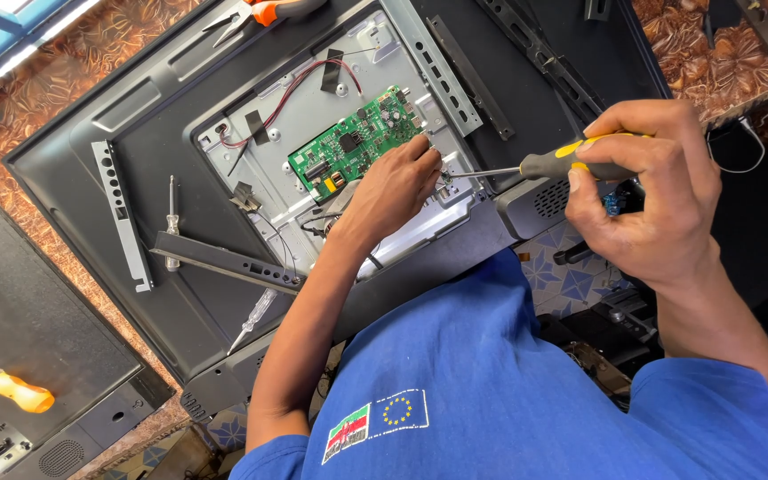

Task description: The person uses a screwdriver to work on a green circuit board inside an open electronic device, likely a television. They manipulate wires and components on the board while holding the device steady with their other hand.

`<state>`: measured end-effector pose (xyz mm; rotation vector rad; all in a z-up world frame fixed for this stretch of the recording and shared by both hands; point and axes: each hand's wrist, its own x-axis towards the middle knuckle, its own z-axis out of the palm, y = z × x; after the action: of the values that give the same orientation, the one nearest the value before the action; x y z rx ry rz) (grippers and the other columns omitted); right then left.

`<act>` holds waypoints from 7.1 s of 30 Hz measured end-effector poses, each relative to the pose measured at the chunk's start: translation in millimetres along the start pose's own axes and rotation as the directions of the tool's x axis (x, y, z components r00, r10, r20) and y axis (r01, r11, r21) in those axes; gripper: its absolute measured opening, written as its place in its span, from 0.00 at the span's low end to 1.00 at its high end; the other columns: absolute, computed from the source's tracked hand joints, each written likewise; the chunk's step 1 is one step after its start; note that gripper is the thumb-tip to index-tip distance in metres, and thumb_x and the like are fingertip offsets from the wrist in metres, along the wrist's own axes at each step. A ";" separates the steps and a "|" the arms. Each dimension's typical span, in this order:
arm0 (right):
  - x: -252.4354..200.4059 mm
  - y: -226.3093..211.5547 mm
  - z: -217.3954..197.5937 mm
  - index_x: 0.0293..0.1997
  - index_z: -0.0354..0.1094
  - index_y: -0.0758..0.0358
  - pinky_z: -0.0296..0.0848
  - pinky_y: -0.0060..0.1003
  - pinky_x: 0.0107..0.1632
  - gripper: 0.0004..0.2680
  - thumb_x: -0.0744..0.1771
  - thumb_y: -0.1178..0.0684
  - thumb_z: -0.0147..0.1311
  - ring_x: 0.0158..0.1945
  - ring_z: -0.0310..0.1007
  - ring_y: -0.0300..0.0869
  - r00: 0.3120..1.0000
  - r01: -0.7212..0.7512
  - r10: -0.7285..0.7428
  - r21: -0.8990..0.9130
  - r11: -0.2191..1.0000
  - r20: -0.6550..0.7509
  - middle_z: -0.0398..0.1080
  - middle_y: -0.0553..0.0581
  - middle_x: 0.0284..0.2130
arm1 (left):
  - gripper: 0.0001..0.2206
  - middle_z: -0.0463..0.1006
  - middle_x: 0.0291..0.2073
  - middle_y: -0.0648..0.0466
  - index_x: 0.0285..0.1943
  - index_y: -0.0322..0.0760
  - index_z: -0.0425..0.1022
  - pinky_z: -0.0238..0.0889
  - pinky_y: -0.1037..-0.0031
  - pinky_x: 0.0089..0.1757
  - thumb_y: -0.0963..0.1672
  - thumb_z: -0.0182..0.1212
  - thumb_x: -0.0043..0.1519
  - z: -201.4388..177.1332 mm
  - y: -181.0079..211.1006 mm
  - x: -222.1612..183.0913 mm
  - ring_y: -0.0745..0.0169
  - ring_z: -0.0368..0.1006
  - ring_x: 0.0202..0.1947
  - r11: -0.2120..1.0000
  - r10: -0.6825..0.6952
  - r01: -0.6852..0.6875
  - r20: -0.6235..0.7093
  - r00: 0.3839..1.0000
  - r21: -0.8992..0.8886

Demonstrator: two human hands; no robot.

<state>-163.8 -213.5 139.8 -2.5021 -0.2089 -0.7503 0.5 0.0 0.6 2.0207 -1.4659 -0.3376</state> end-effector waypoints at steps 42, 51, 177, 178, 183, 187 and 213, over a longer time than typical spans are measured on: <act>67.2 -62.5 -33.2 0.71 0.58 0.63 0.75 0.50 0.51 0.23 0.68 0.61 0.63 0.54 0.69 0.56 0.850 0.308 -0.103 -0.328 0.893 0.517 0.61 0.67 0.63 | 0.06 0.77 0.36 0.52 0.44 0.35 0.75 0.65 0.65 0.37 0.43 0.56 0.69 -30.2 50.4 9.3 0.51 0.75 0.35 0.915 0.074 -0.158 -0.232 0.970 -0.372; 41.1 -41.3 -15.5 0.54 0.71 0.46 0.62 0.26 0.31 0.23 0.79 0.20 0.43 0.26 0.67 0.30 0.924 0.357 -0.060 -0.794 0.492 0.378 0.59 0.37 0.22 | 0.17 0.65 0.27 0.50 0.34 0.34 0.63 0.55 0.63 0.32 0.49 0.60 0.68 -23.6 51.2 12.8 0.52 0.63 0.28 0.907 0.147 -0.176 -0.102 0.984 -0.384; 72.9 -26.0 -10.4 0.57 0.64 0.61 0.72 0.46 0.50 0.19 0.60 0.66 0.52 0.44 0.66 0.51 0.696 0.514 -0.324 -0.129 0.848 0.641 0.63 0.60 0.53 | 0.13 0.73 0.41 0.49 0.51 0.38 0.73 0.61 0.65 0.34 0.36 0.60 0.58 16.4 -7.6 21.5 0.53 0.68 0.38 0.949 -0.134 0.073 0.184 0.974 0.306; 73.9 -29.0 -10.5 0.54 0.64 0.60 0.72 0.45 0.47 0.16 0.61 0.66 0.50 0.41 0.67 0.50 0.716 0.473 -0.284 -0.145 0.869 0.637 0.63 0.58 0.48 | 0.13 0.73 0.41 0.49 0.50 0.38 0.73 0.61 0.64 0.35 0.35 0.60 0.58 15.9 -6.3 20.7 0.51 0.69 0.40 0.950 -0.151 0.098 0.162 0.975 0.295; 64.4 -42.9 -7.3 0.35 0.60 0.46 0.64 0.33 0.32 0.15 0.75 0.33 0.46 0.27 0.67 0.37 0.828 0.487 -0.068 -0.654 0.579 0.557 0.59 0.45 0.28 | 0.10 0.72 0.40 0.49 0.46 0.38 0.74 0.61 0.62 0.37 0.35 0.57 0.59 16.2 -1.9 18.1 0.49 0.69 0.40 0.950 -0.171 0.131 0.121 0.978 0.284; 70.5 -34.8 -10.7 0.46 0.59 0.53 0.66 0.40 0.40 0.07 0.70 0.44 0.47 0.37 0.68 0.45 0.797 0.470 -0.158 -0.436 0.767 0.583 0.62 0.53 0.37 | 0.10 0.72 0.38 0.50 0.45 0.38 0.73 0.60 0.62 0.37 0.34 0.56 0.58 14.5 0.1 18.1 0.50 0.68 0.38 0.952 -0.190 0.154 0.117 0.975 0.263; 80.4 -38.0 -10.5 0.56 0.64 0.59 0.74 0.43 0.48 0.14 0.66 0.48 0.58 0.42 0.73 0.49 0.837 0.391 -0.238 -0.234 0.890 0.493 0.66 0.60 0.48 | 0.05 0.71 0.35 0.50 0.46 0.37 0.76 0.60 0.62 0.38 0.38 0.55 0.66 16.3 2.1 17.8 0.52 0.65 0.34 0.952 -0.236 0.218 0.067 0.969 0.214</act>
<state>-112.4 -186.4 208.0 -2.9799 -0.7428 -0.3164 -3.5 -22.2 -8.3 2.3782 -1.3711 -0.3915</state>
